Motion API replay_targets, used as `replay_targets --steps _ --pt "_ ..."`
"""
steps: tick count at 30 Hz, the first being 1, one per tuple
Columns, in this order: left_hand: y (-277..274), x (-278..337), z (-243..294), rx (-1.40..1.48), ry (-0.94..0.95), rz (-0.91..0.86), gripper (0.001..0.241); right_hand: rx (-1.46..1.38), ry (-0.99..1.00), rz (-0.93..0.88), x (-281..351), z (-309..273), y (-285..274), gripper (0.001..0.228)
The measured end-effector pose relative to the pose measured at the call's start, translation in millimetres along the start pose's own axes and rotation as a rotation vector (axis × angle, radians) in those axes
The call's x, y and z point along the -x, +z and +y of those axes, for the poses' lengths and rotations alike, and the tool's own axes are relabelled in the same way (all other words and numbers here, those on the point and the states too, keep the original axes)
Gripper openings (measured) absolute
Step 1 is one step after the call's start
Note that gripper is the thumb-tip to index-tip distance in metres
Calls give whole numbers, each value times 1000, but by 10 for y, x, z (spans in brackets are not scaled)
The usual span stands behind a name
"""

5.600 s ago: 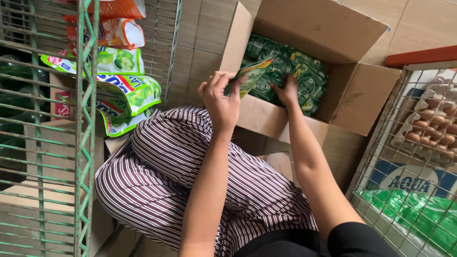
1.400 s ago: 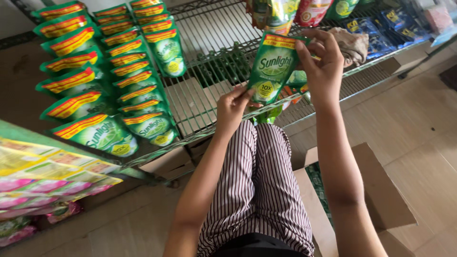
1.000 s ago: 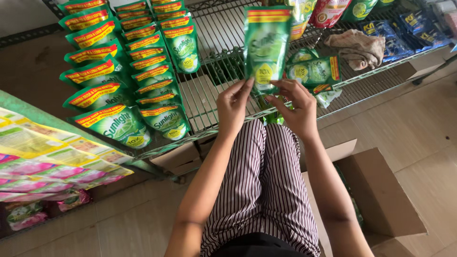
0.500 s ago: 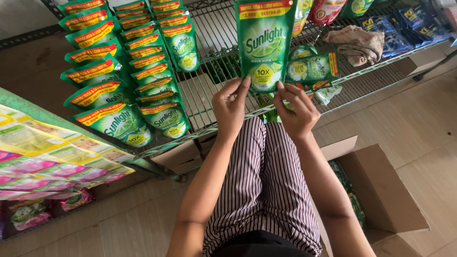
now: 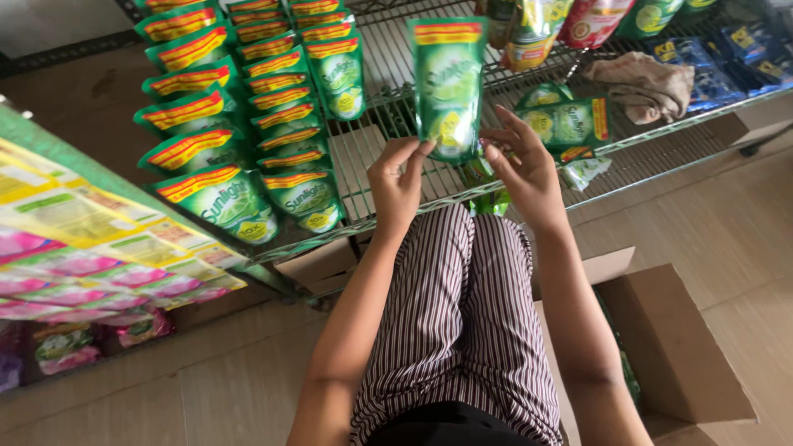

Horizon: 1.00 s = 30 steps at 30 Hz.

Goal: The person repeatedly takes green Sunlight dish soap sachets from a cardboard box on the floor and places them upright on a wire shelf. The person handles the sachets one at a time, arranging them in neat rows on the shelf.

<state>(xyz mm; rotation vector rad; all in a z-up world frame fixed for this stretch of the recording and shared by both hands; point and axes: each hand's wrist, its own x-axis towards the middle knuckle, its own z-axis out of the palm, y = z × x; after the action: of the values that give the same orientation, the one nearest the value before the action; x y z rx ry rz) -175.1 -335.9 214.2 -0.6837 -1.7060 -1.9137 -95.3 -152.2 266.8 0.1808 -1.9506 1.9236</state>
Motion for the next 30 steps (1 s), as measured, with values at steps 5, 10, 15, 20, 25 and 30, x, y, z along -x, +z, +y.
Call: replay_targets --steps 5,10,15,20,25,30 --pt "-91 71 -282 -161 221 -52 13 151 123 8 -197 151 51 27" --pt "-286 82 -547 -303 -42 -126 18 -15 55 -15 -361 330 239 20" --pt "-345 88 -648 -529 -104 -51 47 45 12 55 -623 673 459 18" --pt "-286 131 -604 -643 -83 -41 59 75 -100 -30 -1008 1076 643 19" --pt "-315 194 -589 -693 -104 -32 80 100 -138 -69 -1369 1489 952 19" --pt "-321 182 -666 -720 -192 -25 78 7 -87 -101 -1614 1756 1244 19"
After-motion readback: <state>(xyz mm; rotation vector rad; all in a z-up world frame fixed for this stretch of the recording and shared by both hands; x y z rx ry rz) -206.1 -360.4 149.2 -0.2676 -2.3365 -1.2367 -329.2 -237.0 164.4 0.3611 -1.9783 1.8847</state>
